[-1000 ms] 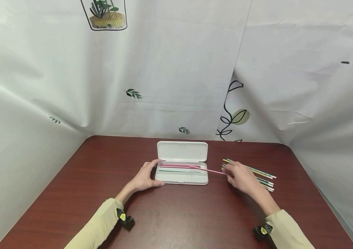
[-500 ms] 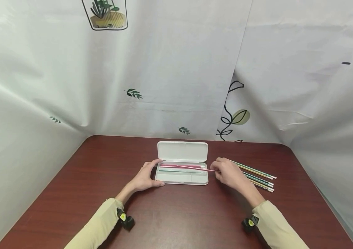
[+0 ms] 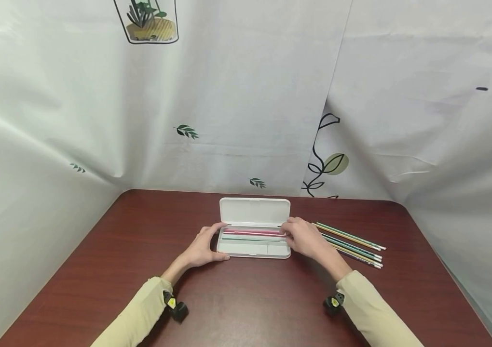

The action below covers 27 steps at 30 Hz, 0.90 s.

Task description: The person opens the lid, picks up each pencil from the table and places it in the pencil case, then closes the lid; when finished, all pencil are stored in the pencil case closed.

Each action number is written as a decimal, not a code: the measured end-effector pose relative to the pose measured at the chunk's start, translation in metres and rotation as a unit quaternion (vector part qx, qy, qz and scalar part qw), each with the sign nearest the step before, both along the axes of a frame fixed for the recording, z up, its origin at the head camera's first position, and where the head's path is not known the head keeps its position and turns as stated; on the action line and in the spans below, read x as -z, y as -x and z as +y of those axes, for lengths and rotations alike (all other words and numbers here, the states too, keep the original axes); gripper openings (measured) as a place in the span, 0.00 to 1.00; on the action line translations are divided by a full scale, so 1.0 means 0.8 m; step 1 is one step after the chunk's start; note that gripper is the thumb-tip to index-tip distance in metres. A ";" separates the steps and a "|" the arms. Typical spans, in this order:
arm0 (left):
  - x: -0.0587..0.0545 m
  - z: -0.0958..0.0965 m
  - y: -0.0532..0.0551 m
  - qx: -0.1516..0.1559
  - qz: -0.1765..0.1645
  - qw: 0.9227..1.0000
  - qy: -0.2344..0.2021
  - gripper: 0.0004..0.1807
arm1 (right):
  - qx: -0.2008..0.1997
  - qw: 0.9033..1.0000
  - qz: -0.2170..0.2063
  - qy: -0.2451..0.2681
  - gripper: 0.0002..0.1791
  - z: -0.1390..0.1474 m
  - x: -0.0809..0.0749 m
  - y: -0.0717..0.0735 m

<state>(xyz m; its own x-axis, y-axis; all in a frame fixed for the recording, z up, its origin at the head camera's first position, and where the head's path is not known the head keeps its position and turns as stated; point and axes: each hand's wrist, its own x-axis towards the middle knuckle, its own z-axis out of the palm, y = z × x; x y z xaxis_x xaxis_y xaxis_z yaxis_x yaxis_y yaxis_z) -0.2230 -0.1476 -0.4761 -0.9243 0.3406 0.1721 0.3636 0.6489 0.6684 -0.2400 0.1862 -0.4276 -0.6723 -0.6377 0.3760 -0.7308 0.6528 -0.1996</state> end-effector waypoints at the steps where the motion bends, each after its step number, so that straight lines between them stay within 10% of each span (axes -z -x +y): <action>1: 0.000 0.000 0.000 0.000 0.000 1.000 0.001 0.49 | -0.001 1.000 -0.002 0.000 0.12 -0.002 0.000 0.000; 27: 0.003 0.000 0.001 -0.001 -0.002 1.000 -0.002 0.50 | -0.008 1.000 -0.020 -0.006 0.09 -0.045 0.012 0.013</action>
